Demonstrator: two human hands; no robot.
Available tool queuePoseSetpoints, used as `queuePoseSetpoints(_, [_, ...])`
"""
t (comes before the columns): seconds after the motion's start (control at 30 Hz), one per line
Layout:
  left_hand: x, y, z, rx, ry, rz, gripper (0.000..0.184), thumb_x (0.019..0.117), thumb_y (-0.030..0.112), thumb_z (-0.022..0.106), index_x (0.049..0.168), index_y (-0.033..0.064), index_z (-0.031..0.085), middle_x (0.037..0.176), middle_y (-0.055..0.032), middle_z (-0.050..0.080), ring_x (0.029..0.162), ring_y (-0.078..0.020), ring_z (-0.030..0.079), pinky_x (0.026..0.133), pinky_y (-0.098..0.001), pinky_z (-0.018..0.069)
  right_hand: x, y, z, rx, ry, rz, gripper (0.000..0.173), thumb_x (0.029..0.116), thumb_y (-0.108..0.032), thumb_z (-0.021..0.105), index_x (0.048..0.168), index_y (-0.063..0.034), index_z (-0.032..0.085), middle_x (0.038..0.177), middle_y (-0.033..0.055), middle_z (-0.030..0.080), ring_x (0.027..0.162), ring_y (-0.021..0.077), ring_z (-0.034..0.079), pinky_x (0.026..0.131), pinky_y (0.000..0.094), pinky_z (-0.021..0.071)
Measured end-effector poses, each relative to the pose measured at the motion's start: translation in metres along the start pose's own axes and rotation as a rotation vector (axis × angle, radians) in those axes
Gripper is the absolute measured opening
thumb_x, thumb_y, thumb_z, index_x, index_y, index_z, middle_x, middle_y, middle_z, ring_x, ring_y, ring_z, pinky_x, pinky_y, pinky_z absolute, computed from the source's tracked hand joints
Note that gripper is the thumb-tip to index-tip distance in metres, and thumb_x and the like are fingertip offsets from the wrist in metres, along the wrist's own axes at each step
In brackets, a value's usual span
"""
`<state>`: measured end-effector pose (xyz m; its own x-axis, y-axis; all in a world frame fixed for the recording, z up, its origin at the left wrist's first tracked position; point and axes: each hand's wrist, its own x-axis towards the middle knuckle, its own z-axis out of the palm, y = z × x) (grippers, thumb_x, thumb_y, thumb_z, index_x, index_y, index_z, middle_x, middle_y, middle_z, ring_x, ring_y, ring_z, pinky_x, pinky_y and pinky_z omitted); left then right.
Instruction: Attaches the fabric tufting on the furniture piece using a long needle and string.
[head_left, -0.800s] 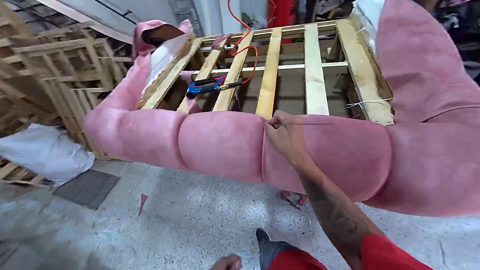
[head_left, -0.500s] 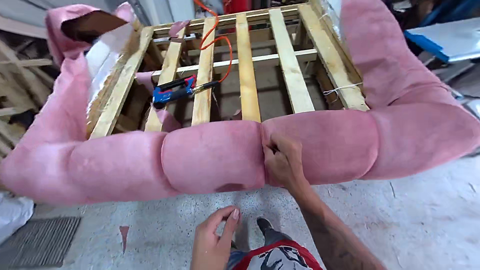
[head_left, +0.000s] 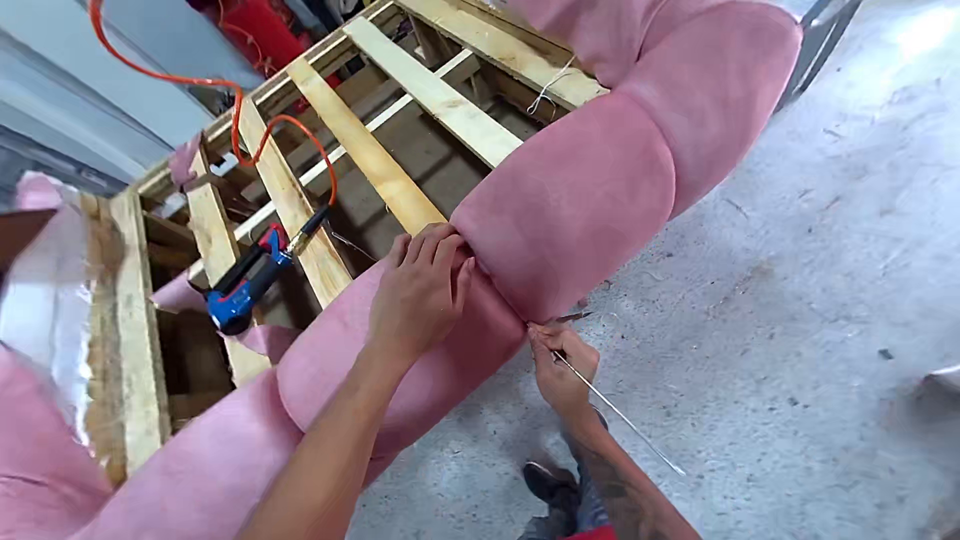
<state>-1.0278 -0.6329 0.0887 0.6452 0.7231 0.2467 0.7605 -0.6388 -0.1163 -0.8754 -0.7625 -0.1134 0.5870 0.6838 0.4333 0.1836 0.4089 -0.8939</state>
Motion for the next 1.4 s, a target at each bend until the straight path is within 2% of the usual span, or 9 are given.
queuePoseSetpoints(0.17, [0.006, -0.013, -0.009, -0.252, 0.067, -0.01, 0.032, 0.1073, 0.029, 0.046, 0.123, 0.014, 0.068, 0.139, -0.0008, 0.062, 0.132, -0.0172, 0.055, 0.113, -0.0436, 0.0438, 0.029, -0.051, -0.008, 0.031, 0.014, 0.039, 0.004, 0.0883, -0.007, 0.075, 0.085, -0.0083, 0.072, 0.083, 0.0008, 0.075, 0.062, 0.0088, 0.069, 0.054, 0.0275, 0.0617])
queuePoseSetpoints(0.33, [-0.001, -0.008, -0.014, -0.518, 0.306, -0.501, 0.028, 0.1094, 0.028, 0.046, 0.119, 0.0144, 0.068, 0.108, -0.002, 0.071, 0.096, -0.0127, 0.068, 0.086, -0.0401, 0.0569, 0.122, -0.112, 0.087, -0.058, -0.164, -0.176, 0.009, 0.0905, -0.004, 0.065, 0.083, -0.0064, 0.067, 0.075, 0.0043, 0.063, 0.066, 0.0139, 0.063, 0.056, 0.032, 0.0541])
queuePoseSetpoints(0.53, [-0.002, -0.002, -0.006, -0.345, 0.22, -0.612, 0.028, 0.1081, 0.033, 0.049, 0.121, 0.019, 0.069, 0.116, -0.0019, 0.071, 0.102, -0.0185, 0.069, 0.088, -0.0499, 0.0567, 0.071, -0.086, 0.035, -0.167, -0.072, -0.062, 0.02, 0.0868, -0.008, 0.065, 0.068, -0.0122, 0.061, 0.069, -0.0027, 0.062, 0.06, 0.0067, 0.06, 0.05, 0.0256, 0.0523])
queuePoseSetpoints(0.7, [0.008, -0.005, -0.018, -0.378, 0.172, -0.658, 0.029, 0.1086, 0.033, 0.048, 0.122, 0.0195, 0.069, 0.115, -0.0025, 0.072, 0.105, -0.0199, 0.069, 0.09, -0.0531, 0.0553, 0.144, -0.13, 0.067, -0.11, -0.203, -0.117, 0.012, 0.0882, -0.007, 0.072, 0.077, -0.0074, 0.068, 0.069, 0.0019, 0.064, 0.059, 0.0107, 0.062, 0.052, 0.0296, 0.0528])
queuePoseSetpoints(0.8, [0.003, -0.012, -0.022, -0.407, 0.112, -0.608, 0.03, 0.1084, 0.037, 0.048, 0.122, 0.0201, 0.069, 0.109, -0.0011, 0.073, 0.099, -0.0181, 0.07, 0.086, -0.052, 0.0566, 0.157, -0.118, 0.095, -0.151, -0.384, -0.137, 0.012, 0.0848, -0.003, 0.064, 0.074, -0.0053, 0.062, 0.064, 0.0045, 0.058, 0.059, 0.0175, 0.059, 0.052, 0.0383, 0.049])
queuePoseSetpoints(1.03, [0.019, -0.055, -0.027, -0.506, -0.234, -0.227, 0.034, 0.1108, 0.035, 0.04, 0.137, 0.0275, 0.059, 0.122, 0.0028, 0.069, 0.103, -0.0145, 0.068, 0.088, -0.0494, 0.0575, 0.094, -0.103, 0.006, -0.271, -0.243, 0.235, 0.017, 0.0805, -0.012, 0.075, 0.068, -0.0189, 0.065, 0.069, -0.0087, 0.07, 0.058, 0.0024, 0.064, 0.051, 0.0277, 0.0542])
queuePoseSetpoints(1.17, [0.03, -0.074, -0.024, -0.672, -0.345, -0.095, 0.035, 0.1102, 0.039, 0.041, 0.139, 0.028, 0.058, 0.132, 0.0093, 0.066, 0.118, -0.0059, 0.064, 0.102, -0.0418, 0.0549, 0.149, -0.141, 0.076, -0.19, -0.321, -0.079, 0.012, 0.0899, -0.007, 0.07, 0.079, -0.0088, 0.066, 0.068, 0.0006, 0.062, 0.055, 0.0099, 0.058, 0.047, 0.028, 0.0494])
queuePoseSetpoints(1.27, [0.019, -0.087, -0.027, -0.585, -0.362, 0.108, 0.046, 0.1098, 0.046, 0.037, 0.151, 0.0299, 0.048, 0.152, 0.0125, 0.052, 0.135, -0.0061, 0.054, 0.11, -0.043, 0.0504, 0.141, -0.122, 0.091, -0.283, -0.344, -0.124, 0.015, 0.0888, -0.004, 0.063, 0.075, -0.0089, 0.063, 0.07, 0.0001, 0.058, 0.062, 0.0113, 0.057, 0.053, 0.0301, 0.0493])
queuePoseSetpoints(1.4, [0.007, -0.103, -0.018, -0.533, -0.386, 0.276, 0.058, 0.1085, 0.051, 0.034, 0.161, 0.0271, 0.035, 0.168, 0.0115, 0.028, 0.153, -0.0078, 0.028, 0.122, -0.0396, 0.0375, 0.093, -0.11, 0.044, -0.23, -0.156, 0.131, 0.015, 0.0846, -0.007, 0.072, 0.072, -0.0143, 0.068, 0.075, -0.0044, 0.072, 0.062, 0.0064, 0.067, 0.052, 0.0259, 0.0572])
